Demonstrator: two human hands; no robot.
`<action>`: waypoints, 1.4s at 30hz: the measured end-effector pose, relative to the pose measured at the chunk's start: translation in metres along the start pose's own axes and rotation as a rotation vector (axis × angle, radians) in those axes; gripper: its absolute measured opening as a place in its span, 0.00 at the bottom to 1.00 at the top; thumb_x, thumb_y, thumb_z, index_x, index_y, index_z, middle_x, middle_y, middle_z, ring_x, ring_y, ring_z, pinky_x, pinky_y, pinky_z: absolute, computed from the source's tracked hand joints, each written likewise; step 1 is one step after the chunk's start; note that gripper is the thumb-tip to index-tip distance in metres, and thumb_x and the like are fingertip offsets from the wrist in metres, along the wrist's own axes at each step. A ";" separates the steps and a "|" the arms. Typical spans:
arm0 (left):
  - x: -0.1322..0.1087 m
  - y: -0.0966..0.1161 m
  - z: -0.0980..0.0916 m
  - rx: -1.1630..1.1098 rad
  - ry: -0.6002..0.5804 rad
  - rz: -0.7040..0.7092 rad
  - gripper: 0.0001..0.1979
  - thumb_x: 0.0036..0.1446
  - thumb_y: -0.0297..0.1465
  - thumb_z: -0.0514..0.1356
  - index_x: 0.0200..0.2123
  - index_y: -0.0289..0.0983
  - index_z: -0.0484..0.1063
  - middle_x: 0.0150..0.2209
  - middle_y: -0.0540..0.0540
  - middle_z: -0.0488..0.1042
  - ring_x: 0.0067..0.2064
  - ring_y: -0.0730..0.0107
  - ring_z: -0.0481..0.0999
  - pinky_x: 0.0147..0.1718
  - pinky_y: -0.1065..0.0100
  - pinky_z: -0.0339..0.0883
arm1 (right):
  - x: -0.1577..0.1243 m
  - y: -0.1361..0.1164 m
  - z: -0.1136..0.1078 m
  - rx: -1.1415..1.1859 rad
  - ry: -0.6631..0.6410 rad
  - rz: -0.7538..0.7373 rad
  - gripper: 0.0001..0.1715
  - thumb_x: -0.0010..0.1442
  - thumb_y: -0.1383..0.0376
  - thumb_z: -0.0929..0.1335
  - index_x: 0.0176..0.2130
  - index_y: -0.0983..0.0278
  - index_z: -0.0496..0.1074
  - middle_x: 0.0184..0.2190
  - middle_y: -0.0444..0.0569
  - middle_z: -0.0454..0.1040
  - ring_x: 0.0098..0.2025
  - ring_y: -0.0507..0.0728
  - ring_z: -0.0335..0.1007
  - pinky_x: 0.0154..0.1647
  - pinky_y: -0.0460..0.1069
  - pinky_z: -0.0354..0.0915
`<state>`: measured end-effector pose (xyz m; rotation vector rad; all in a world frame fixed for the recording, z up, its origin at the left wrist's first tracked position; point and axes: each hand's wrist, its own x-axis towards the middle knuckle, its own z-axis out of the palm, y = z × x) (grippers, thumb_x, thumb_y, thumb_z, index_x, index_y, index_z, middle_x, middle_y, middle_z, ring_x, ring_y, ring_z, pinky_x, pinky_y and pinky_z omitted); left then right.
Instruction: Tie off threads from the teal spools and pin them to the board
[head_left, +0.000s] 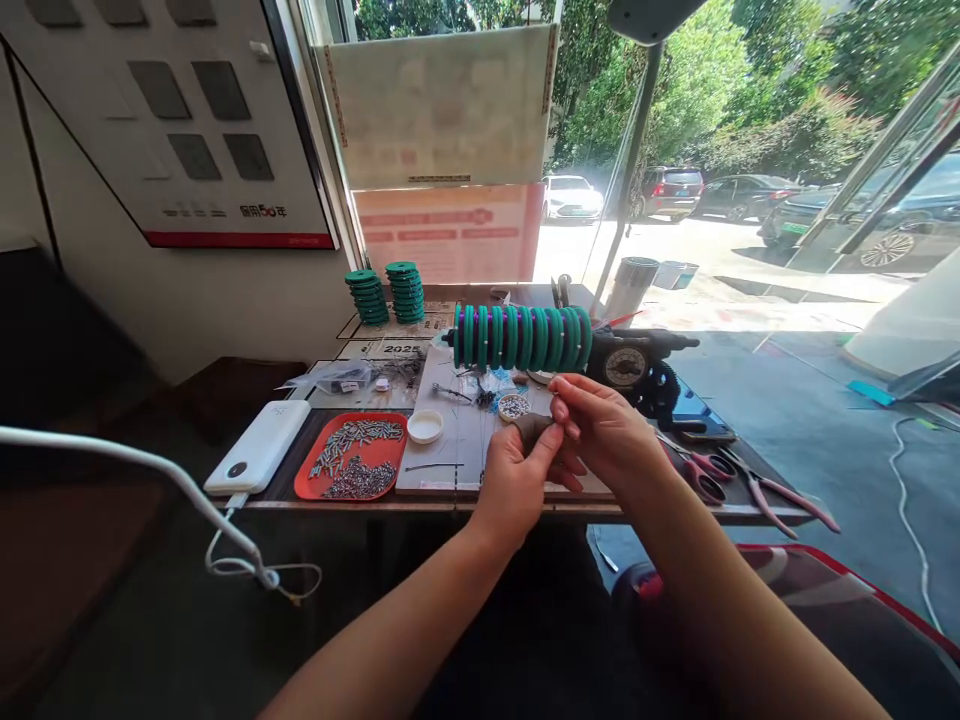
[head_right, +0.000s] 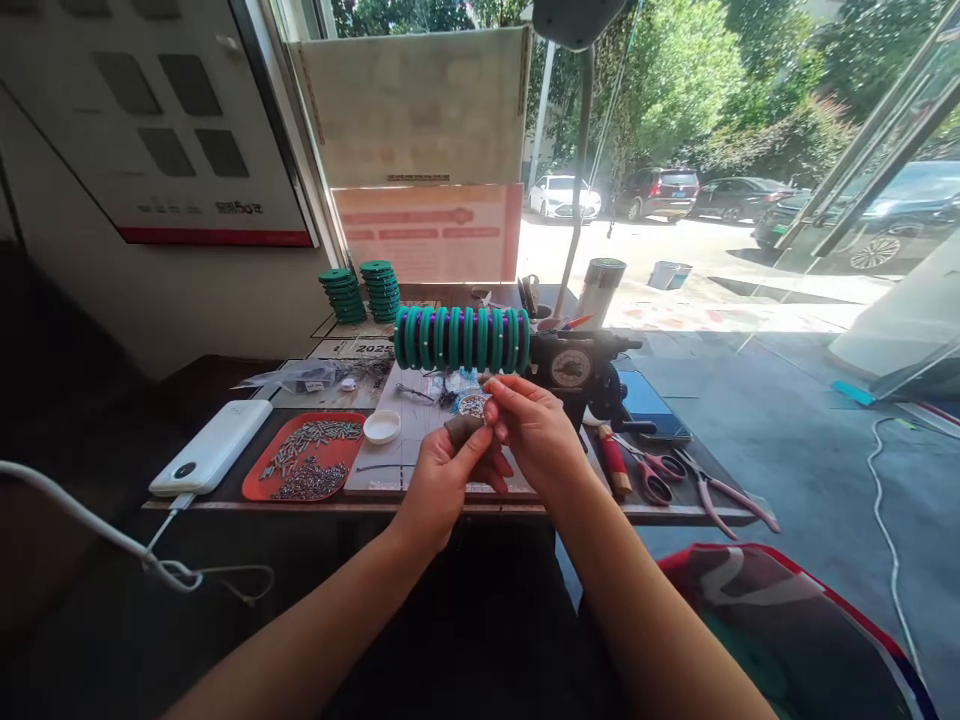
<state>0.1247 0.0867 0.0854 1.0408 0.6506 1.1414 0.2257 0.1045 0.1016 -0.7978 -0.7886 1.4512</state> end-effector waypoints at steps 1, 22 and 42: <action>-0.004 0.000 -0.002 0.004 0.010 -0.023 0.11 0.48 0.37 0.60 0.25 0.33 0.69 0.19 0.52 0.68 0.18 0.78 0.67 0.17 0.75 0.63 | 0.001 0.001 0.001 -0.003 0.003 -0.013 0.13 0.40 0.63 0.73 0.25 0.66 0.68 0.13 0.38 0.64 0.12 0.43 0.52 0.09 0.40 0.49; -0.090 -0.001 -0.052 -0.308 0.010 -0.608 0.11 0.50 0.34 0.58 0.22 0.33 0.66 0.18 0.47 0.73 0.17 0.76 0.72 0.17 0.77 0.66 | 0.000 0.011 0.000 -0.092 0.085 -0.086 0.12 0.38 0.63 0.75 0.22 0.66 0.70 0.13 0.40 0.64 0.14 0.43 0.55 0.13 0.39 0.52; -0.103 -0.002 -0.060 -0.399 0.054 -0.621 0.12 0.58 0.31 0.51 0.25 0.32 0.67 0.21 0.45 0.74 0.21 0.73 0.75 0.23 0.74 0.68 | 0.002 0.012 0.001 -0.084 0.077 -0.113 0.13 0.37 0.62 0.74 0.23 0.66 0.69 0.13 0.40 0.65 0.14 0.43 0.56 0.13 0.40 0.52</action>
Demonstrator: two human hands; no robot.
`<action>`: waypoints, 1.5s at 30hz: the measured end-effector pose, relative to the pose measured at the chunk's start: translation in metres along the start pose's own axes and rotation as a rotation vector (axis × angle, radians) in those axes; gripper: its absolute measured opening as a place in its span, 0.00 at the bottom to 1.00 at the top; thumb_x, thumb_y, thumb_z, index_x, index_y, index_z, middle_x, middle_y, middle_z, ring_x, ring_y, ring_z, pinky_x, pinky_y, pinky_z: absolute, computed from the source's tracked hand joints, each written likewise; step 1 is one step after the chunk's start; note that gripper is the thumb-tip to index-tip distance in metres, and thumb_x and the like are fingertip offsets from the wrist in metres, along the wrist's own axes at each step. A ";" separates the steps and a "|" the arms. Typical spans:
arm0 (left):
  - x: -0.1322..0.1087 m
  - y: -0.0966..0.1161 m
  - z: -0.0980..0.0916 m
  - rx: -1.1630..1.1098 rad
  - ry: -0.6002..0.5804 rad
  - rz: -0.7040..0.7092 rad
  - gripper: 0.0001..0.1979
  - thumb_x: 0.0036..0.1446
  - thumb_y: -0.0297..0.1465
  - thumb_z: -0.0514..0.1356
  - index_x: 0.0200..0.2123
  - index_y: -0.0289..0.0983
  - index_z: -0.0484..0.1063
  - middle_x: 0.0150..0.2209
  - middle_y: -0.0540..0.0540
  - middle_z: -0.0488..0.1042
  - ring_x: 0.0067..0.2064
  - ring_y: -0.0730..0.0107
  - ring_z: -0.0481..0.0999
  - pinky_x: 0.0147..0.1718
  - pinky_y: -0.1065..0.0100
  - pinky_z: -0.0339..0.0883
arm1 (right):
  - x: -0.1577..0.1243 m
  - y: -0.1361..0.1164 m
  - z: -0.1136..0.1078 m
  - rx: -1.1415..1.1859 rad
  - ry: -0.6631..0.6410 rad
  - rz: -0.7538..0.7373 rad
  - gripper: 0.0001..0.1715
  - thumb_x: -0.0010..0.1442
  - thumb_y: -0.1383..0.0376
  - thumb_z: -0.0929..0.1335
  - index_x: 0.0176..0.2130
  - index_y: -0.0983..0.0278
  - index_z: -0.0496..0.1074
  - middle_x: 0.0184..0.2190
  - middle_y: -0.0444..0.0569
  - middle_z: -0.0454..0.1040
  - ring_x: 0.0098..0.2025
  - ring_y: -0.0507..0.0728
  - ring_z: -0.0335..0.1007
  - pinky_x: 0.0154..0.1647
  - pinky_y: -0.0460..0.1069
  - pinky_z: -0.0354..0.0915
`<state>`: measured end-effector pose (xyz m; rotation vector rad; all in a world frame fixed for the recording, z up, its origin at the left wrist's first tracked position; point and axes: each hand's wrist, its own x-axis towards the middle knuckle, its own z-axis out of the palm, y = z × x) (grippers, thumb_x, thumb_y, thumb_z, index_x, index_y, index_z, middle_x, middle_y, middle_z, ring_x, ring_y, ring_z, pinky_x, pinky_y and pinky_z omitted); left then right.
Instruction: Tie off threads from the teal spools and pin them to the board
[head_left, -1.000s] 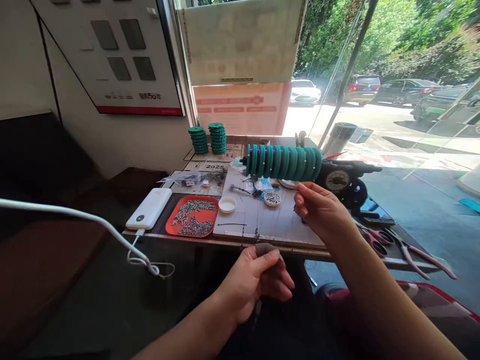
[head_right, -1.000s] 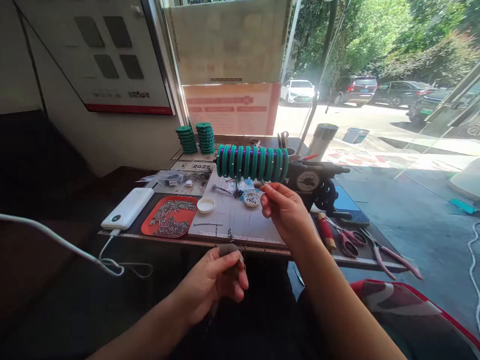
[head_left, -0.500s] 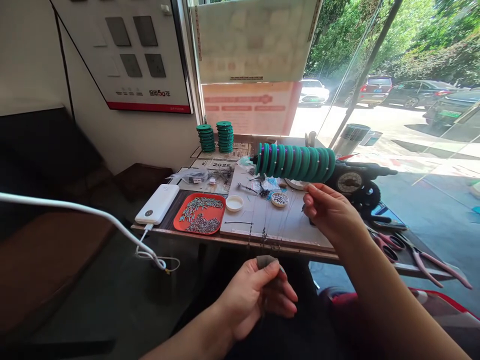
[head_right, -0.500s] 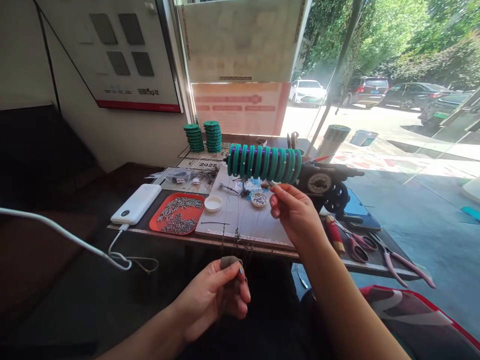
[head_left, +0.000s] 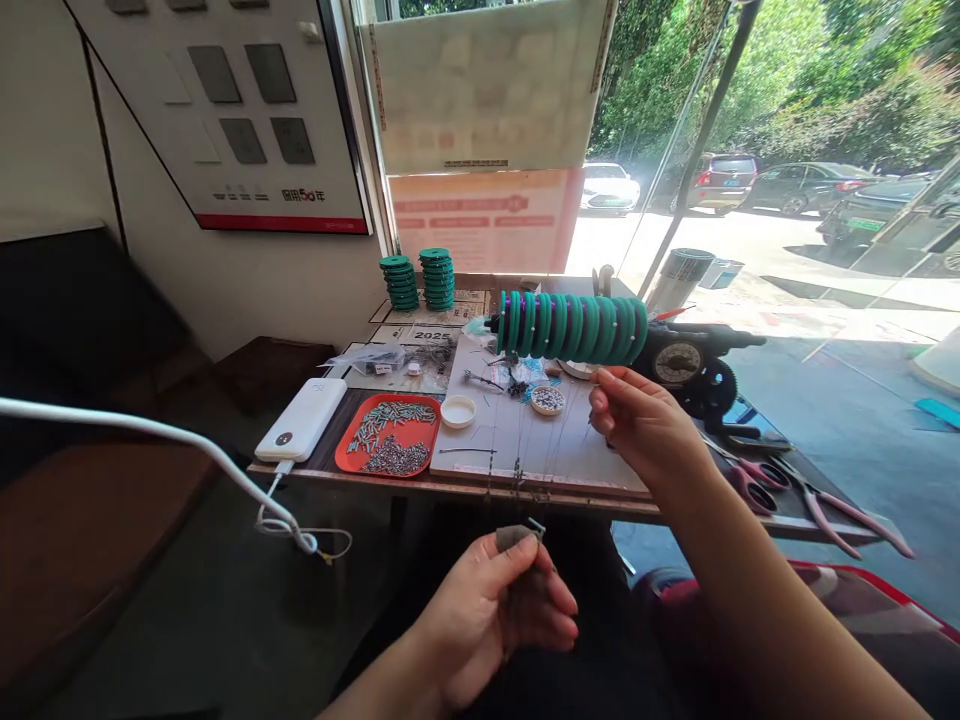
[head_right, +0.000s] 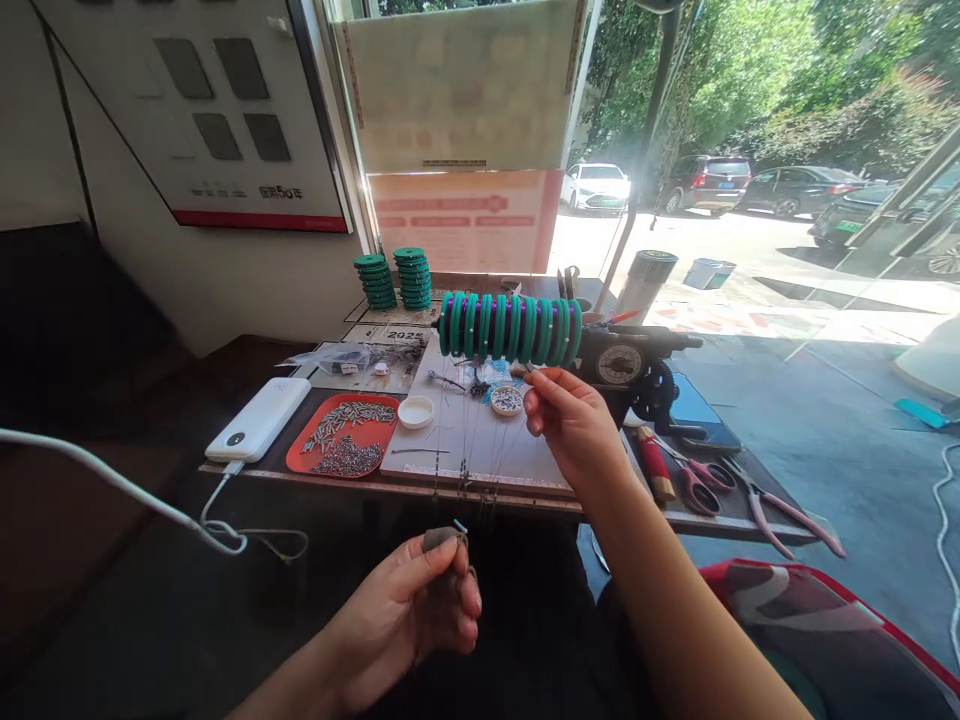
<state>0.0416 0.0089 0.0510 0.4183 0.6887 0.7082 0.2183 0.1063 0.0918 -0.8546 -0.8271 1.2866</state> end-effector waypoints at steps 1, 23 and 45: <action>0.000 0.000 0.000 -0.004 -0.001 0.002 0.12 0.58 0.31 0.51 0.25 0.32 0.67 0.21 0.45 0.74 0.21 0.74 0.75 0.23 0.74 0.68 | 0.000 0.000 0.000 -0.001 0.002 -0.001 0.13 0.37 0.62 0.74 0.23 0.65 0.69 0.13 0.40 0.65 0.14 0.43 0.56 0.13 0.40 0.52; -0.005 -0.008 -0.011 -0.025 0.009 0.025 0.11 0.57 0.32 0.53 0.26 0.32 0.68 0.21 0.45 0.75 0.21 0.72 0.75 0.23 0.72 0.68 | -0.001 0.001 0.001 0.003 0.010 -0.004 0.12 0.38 0.63 0.74 0.23 0.66 0.70 0.14 0.40 0.65 0.14 0.44 0.56 0.13 0.41 0.53; 0.014 0.003 -0.003 0.564 0.200 0.297 0.10 0.47 0.30 0.61 0.35 0.35 0.73 0.34 0.43 0.76 0.35 0.64 0.74 0.36 0.66 0.65 | -0.004 0.001 -0.008 -0.165 -0.035 0.021 0.12 0.41 0.60 0.73 0.23 0.66 0.71 0.18 0.43 0.68 0.17 0.45 0.58 0.17 0.43 0.53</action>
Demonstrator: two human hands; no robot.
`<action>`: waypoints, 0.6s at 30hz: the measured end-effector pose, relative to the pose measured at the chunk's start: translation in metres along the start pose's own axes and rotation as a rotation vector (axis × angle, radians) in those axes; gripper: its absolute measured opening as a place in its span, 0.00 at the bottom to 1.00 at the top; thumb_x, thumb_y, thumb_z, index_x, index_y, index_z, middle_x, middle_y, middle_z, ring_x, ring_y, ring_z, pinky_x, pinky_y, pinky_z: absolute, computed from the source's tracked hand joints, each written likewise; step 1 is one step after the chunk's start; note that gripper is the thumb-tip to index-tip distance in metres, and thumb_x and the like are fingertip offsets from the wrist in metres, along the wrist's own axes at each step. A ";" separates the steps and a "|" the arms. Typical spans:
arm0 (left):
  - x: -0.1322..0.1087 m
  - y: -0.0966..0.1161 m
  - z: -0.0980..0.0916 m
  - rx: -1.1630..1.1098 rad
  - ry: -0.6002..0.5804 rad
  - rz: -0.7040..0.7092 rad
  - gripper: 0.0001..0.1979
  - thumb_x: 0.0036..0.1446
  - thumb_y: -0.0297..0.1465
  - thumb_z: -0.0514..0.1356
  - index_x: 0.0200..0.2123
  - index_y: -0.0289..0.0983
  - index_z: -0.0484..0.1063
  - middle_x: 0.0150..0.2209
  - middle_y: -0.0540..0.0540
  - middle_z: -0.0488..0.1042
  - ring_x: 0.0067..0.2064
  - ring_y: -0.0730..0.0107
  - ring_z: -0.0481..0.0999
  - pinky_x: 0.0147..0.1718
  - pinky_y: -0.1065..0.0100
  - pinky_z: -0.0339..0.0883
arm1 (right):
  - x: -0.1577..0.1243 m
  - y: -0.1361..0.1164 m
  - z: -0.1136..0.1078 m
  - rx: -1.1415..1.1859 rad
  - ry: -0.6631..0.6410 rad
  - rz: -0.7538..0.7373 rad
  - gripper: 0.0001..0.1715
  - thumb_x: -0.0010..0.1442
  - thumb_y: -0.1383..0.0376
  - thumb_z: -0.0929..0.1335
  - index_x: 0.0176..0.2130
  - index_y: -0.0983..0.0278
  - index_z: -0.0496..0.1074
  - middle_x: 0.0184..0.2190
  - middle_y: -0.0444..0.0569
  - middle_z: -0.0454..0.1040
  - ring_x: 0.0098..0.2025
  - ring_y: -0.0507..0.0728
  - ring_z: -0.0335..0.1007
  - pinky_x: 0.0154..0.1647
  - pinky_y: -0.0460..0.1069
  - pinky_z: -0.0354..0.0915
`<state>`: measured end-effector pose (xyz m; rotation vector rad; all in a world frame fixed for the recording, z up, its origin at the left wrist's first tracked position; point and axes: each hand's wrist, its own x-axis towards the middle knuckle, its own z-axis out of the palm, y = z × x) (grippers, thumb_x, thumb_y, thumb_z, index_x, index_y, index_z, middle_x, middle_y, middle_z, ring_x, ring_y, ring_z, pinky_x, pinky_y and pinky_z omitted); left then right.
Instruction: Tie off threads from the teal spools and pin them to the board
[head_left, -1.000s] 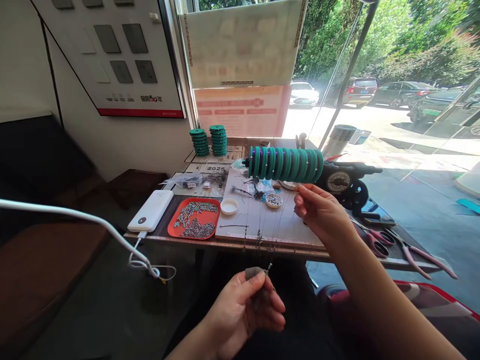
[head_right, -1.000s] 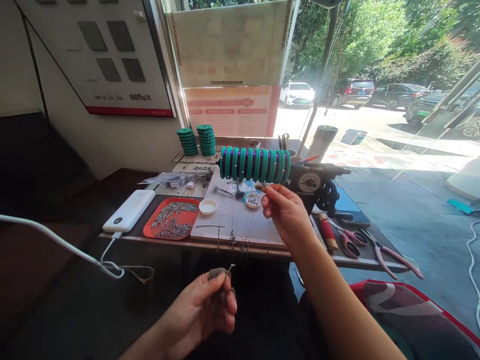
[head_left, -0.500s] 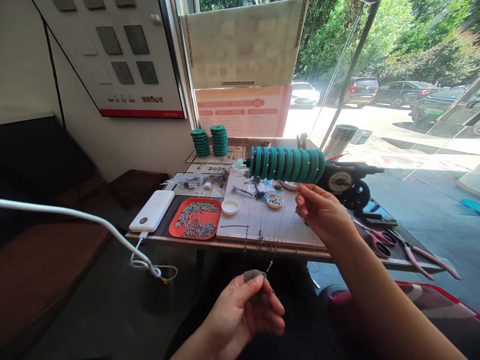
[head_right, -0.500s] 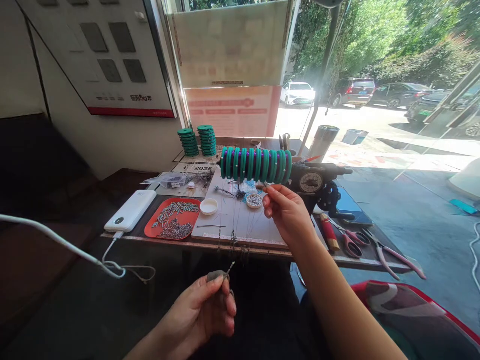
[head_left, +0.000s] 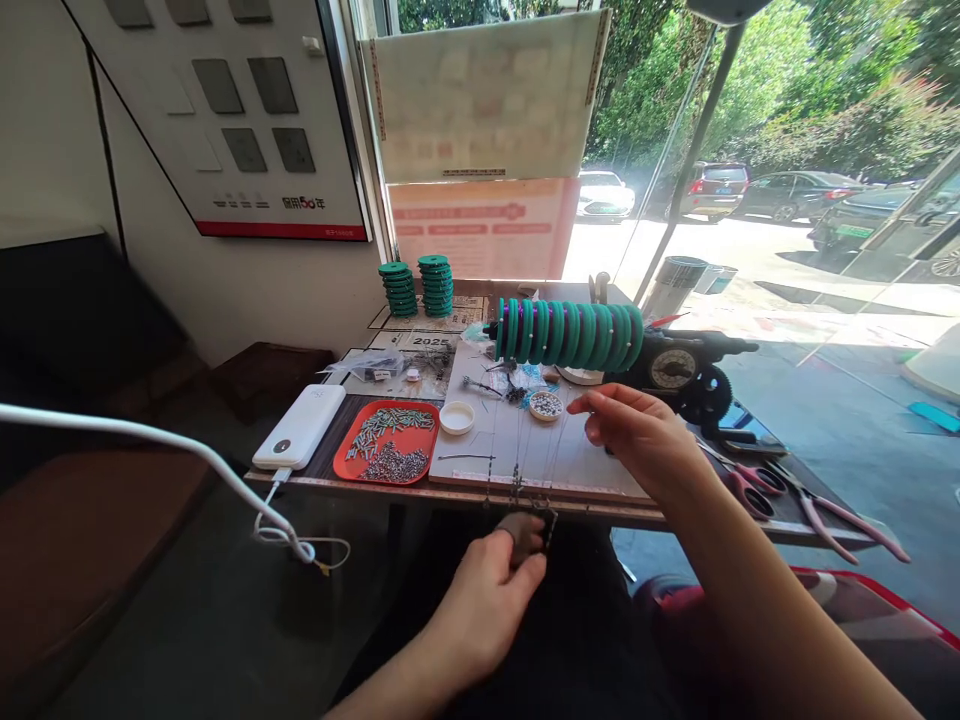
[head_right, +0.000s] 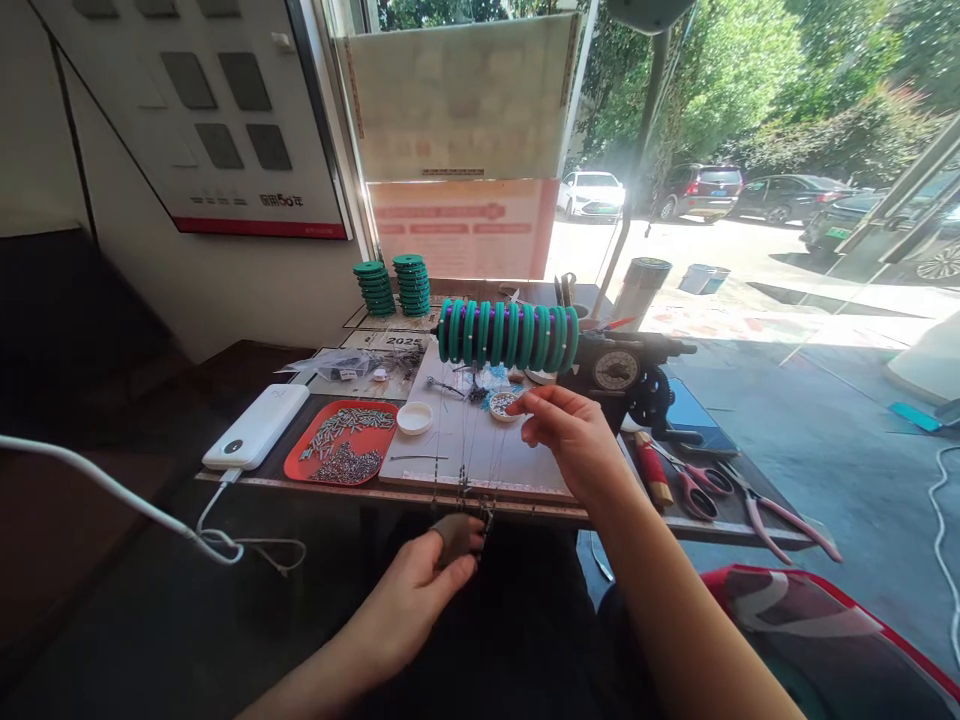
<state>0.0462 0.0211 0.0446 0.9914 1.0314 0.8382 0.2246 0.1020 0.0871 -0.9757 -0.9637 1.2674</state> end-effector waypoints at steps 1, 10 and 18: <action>0.010 0.007 0.006 0.073 0.052 0.133 0.14 0.45 0.29 0.62 0.39 0.36 0.73 0.37 0.43 0.75 0.39 0.64 0.72 0.39 0.67 0.63 | -0.001 0.000 -0.002 -0.034 0.000 0.005 0.12 0.41 0.60 0.73 0.23 0.66 0.71 0.16 0.41 0.66 0.17 0.45 0.56 0.17 0.43 0.51; 0.091 0.054 0.064 -0.321 -0.132 0.293 0.11 0.45 0.34 0.63 0.27 0.31 0.74 0.23 0.49 0.72 0.27 0.72 0.71 0.35 0.67 0.65 | 0.000 -0.004 -0.015 0.017 -0.020 0.060 0.12 0.39 0.61 0.74 0.22 0.65 0.71 0.16 0.41 0.66 0.19 0.47 0.58 0.21 0.44 0.54; 0.088 0.052 0.061 -0.399 -0.187 0.187 0.10 0.44 0.34 0.62 0.26 0.33 0.71 0.20 0.52 0.68 0.22 0.77 0.66 0.26 0.71 0.63 | -0.002 -0.006 -0.007 0.078 -0.039 0.067 0.12 0.39 0.62 0.73 0.21 0.66 0.70 0.13 0.40 0.65 0.15 0.47 0.57 0.17 0.43 0.52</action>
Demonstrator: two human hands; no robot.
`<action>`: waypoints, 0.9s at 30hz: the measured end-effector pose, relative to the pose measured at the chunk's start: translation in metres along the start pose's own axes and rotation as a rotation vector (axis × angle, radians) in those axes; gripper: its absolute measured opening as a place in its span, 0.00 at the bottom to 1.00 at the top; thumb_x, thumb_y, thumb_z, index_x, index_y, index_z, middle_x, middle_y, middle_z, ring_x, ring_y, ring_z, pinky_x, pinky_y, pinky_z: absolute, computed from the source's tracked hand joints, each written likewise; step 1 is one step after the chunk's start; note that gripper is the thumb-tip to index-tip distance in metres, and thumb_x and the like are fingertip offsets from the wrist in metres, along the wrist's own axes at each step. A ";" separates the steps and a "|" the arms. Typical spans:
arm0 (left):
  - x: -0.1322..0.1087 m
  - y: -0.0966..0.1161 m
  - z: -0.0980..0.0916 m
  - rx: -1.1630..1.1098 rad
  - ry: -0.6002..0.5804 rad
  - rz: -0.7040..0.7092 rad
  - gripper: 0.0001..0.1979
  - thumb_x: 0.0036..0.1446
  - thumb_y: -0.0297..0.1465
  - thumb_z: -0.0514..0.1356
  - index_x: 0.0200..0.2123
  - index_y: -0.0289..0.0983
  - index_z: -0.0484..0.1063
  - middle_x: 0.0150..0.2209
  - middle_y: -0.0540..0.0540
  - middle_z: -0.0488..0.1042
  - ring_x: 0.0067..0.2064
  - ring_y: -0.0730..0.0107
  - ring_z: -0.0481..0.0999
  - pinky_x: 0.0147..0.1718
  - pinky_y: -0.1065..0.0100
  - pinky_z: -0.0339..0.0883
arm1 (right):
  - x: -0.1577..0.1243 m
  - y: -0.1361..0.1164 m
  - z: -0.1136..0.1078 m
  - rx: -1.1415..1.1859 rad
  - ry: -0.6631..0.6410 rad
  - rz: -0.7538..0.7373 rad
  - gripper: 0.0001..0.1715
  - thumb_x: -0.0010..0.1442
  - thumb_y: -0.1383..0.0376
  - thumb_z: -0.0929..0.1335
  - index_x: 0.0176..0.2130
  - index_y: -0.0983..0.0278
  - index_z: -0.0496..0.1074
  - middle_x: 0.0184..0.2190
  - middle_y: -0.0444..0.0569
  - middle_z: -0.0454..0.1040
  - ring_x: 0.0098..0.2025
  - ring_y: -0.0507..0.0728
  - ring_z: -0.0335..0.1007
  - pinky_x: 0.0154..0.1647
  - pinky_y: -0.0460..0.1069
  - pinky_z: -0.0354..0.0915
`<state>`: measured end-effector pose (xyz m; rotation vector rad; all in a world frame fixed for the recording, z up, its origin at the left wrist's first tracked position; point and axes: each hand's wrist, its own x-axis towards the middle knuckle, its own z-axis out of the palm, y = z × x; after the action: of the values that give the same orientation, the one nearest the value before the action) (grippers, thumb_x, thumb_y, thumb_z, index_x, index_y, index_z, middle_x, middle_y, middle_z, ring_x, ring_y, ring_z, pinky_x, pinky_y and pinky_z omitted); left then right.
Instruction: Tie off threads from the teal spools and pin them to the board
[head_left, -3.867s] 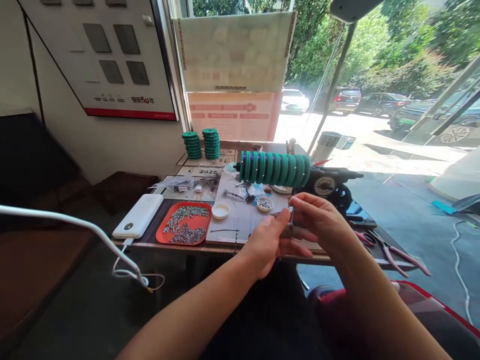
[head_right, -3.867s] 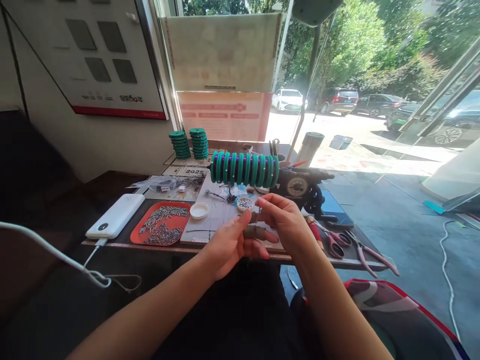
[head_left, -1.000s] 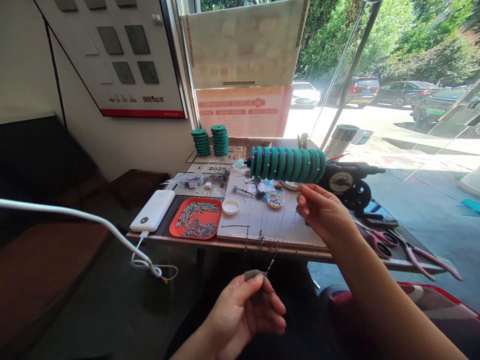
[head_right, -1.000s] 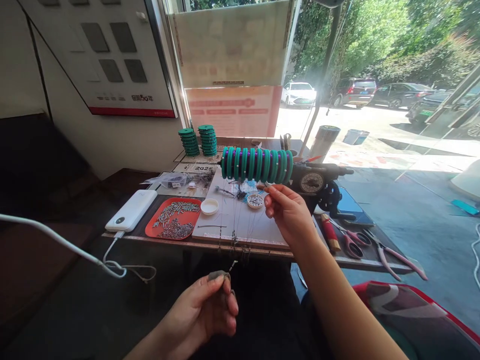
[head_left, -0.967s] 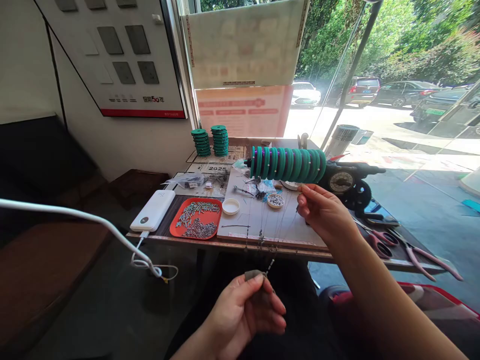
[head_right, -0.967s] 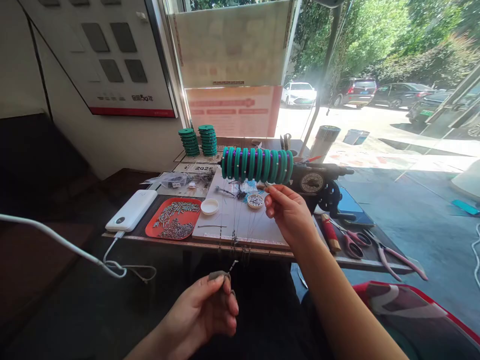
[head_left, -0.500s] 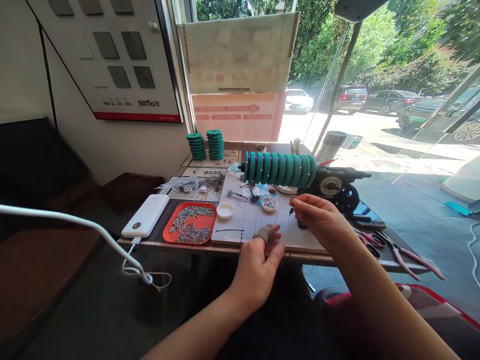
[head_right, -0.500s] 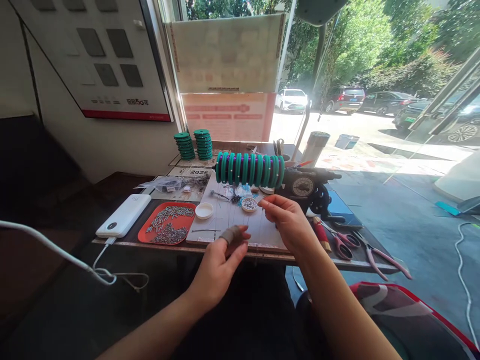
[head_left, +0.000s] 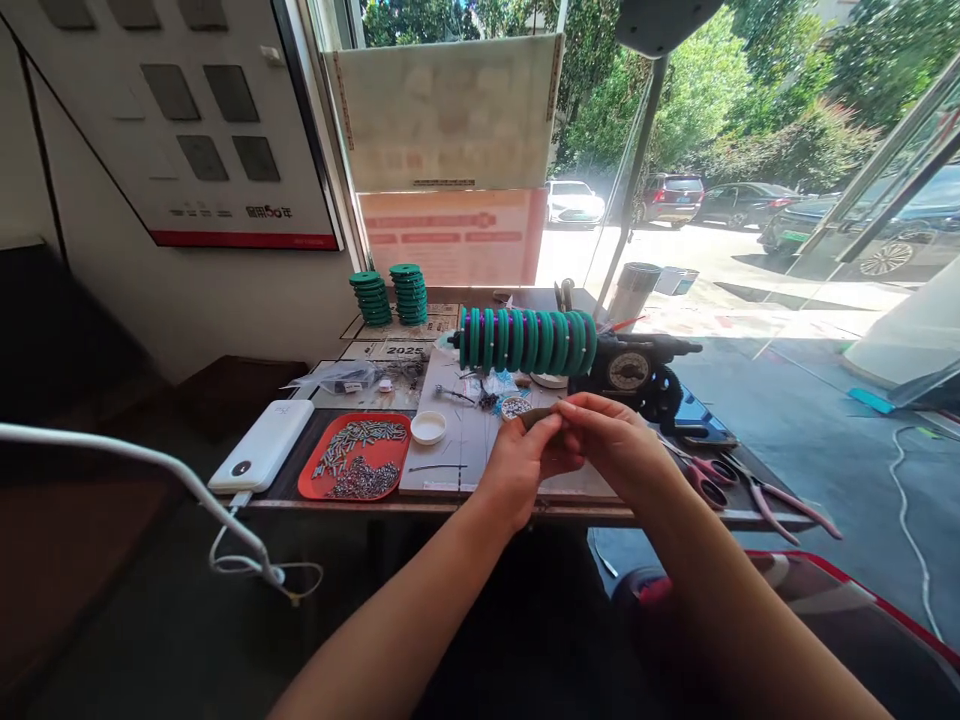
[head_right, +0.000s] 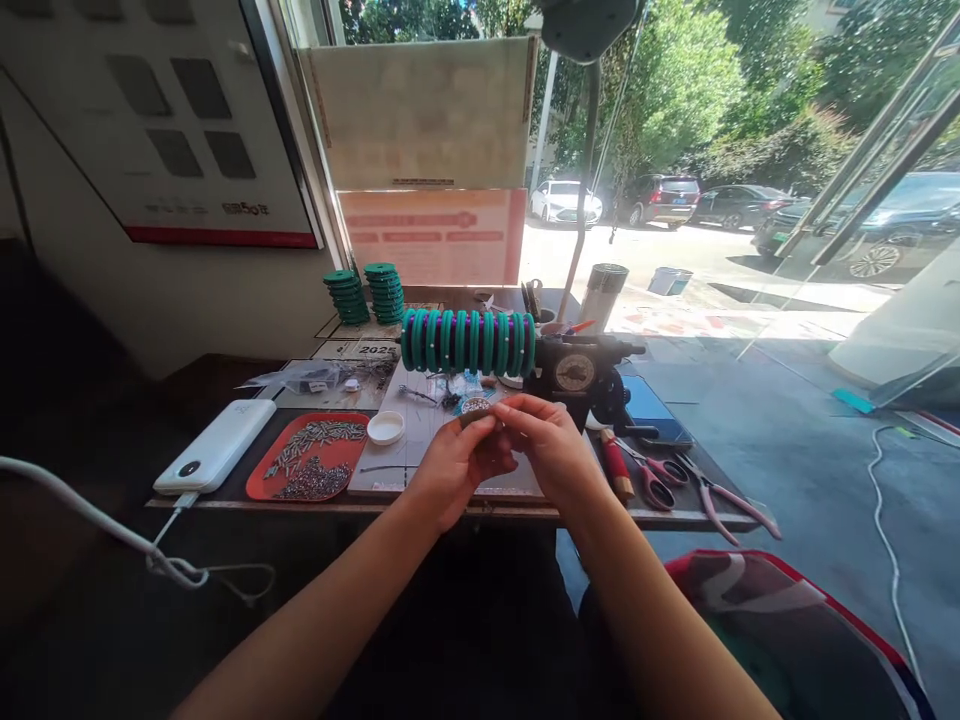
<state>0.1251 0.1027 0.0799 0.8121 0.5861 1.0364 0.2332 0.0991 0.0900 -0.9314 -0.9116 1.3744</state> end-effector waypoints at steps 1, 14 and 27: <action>0.000 0.001 0.000 -0.013 0.003 -0.009 0.09 0.44 0.34 0.62 0.26 0.33 0.71 0.20 0.52 0.67 0.22 0.78 0.66 0.25 0.71 0.63 | 0.000 0.000 0.002 -0.003 0.000 -0.001 0.12 0.39 0.61 0.73 0.21 0.66 0.70 0.12 0.40 0.65 0.15 0.47 0.57 0.16 0.43 0.52; -0.062 -0.010 -0.034 0.054 -0.036 -0.215 0.10 0.50 0.35 0.59 0.25 0.34 0.65 0.22 0.51 0.68 0.23 0.77 0.68 0.27 0.71 0.63 | -0.004 0.008 0.002 -0.069 0.042 -0.082 0.12 0.39 0.61 0.73 0.19 0.66 0.70 0.14 0.39 0.60 0.19 0.45 0.50 0.20 0.43 0.48; -0.079 -0.017 -0.043 -0.079 -0.034 -0.255 0.08 0.51 0.31 0.60 0.27 0.30 0.70 0.22 0.48 0.68 0.23 0.77 0.67 0.23 0.75 0.60 | -0.066 0.063 0.022 0.099 -0.113 0.209 0.14 0.50 0.57 0.69 0.25 0.65 0.65 0.10 0.38 0.63 0.11 0.48 0.59 0.12 0.43 0.54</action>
<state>0.0692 0.0388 0.0447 0.6648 0.5988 0.8059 0.1894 0.0328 0.0405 -0.9004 -0.8398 1.6498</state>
